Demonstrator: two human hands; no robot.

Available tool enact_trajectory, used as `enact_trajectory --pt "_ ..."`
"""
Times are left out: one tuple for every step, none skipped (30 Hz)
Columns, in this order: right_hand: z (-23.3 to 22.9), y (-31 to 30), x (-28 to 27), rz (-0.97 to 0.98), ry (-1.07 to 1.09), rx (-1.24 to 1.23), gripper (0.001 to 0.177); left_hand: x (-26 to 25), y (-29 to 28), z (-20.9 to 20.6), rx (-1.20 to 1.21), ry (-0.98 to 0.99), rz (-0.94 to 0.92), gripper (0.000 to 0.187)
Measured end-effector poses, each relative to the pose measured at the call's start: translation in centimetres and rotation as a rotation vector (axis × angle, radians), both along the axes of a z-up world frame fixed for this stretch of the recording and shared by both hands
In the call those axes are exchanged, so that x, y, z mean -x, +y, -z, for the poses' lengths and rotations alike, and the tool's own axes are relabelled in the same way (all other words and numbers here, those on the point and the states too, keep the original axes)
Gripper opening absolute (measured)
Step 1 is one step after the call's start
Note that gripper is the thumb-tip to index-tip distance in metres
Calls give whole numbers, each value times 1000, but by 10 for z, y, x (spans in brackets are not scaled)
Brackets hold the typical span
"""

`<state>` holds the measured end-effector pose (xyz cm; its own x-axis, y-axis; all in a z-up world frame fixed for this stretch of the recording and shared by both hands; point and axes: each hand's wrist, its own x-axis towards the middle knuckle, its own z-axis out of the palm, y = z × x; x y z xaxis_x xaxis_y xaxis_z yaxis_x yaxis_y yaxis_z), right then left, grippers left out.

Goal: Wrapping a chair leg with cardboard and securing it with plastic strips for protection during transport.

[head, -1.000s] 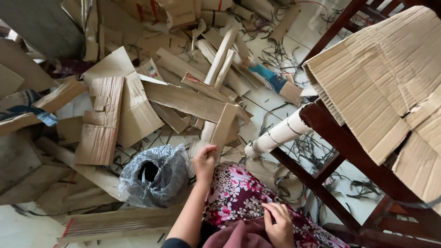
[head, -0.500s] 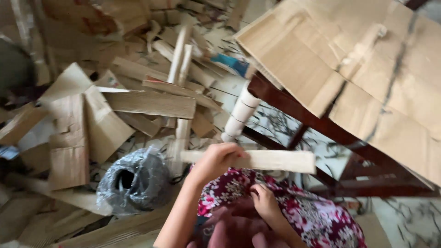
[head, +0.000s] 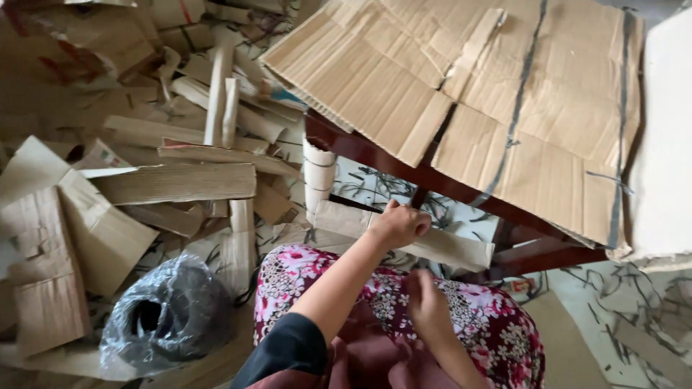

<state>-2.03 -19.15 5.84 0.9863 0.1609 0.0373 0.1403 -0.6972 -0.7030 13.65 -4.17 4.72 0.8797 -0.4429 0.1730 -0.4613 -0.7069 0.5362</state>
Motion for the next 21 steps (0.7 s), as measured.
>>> enact_trajectory --pt "-3 -5 -9 9 3 1 21 -5 -4 6 1 3 9 17" --pt "-7 -10 -17 22 -155 59 23 -9 -7 12 -36 14 42 17" --pt "-10 -15 -26 34 -313 117 26 -14 -11 18 -74 26 75 19" --pt "8 -22 -38 44 -310 118 26 -24 -19 37 -74 28 85 19" --pt "26 -29 -49 123 -243 118 38 -33 -27 56 -100 -89 82 17" --pt "44 -36 -61 199 -176 115 51 -42 -34 75 -126 -207 78 16" --pt "49 -40 -67 208 -174 115 51 -43 -35 73 -126 -206 86 16" --pt "54 -42 -74 182 -236 147 46 -46 -33 70 -165 -272 60 13" --pt "59 -44 -82 157 -298 179 42 -48 -31 66 -203 -338 33 12" --pt "64 -46 -87 157 -297 176 42 -38 -25 47 -206 -338 33 12" --pt "70 -47 -92 137 -359 308 41 -28 -19 27 -217 -297 -42 4" --pt "75 -47 -98 117 -419 439 40 -17 -12 7 -228 -255 -117 18" --pt "71 -46 -102 118 -417 434 40 -7 -7 -11 -232 -254 -116 18" --pt "69 -45 -102 102 -406 562 41 6 -3 -27 -68 -156 -121 27" --pt "67 -45 -103 85 -394 690 42 18 2 -42 95 -57 -126 37" --pt "66 -47 -103 83 -381 690 42 44 1 -73 94 -45 -124 37" --pt "66 -48 -103 108 -300 604 29 69 1 -104 383 -44 -52 37" --pt "66 -49 -103 129 -222 519 19 94 2 -135 674 -46 15 38" --pt "67 -49 -105 125 -213 520 19 120 0 -155 674 -36 10 38" --pt "68 -48 -107 124 -168 530 24 146 -2 -176 919 107 172 32" --pt "68 -47 -109 123 -123 540 38 172 -3 -198 1160 253 337 28"
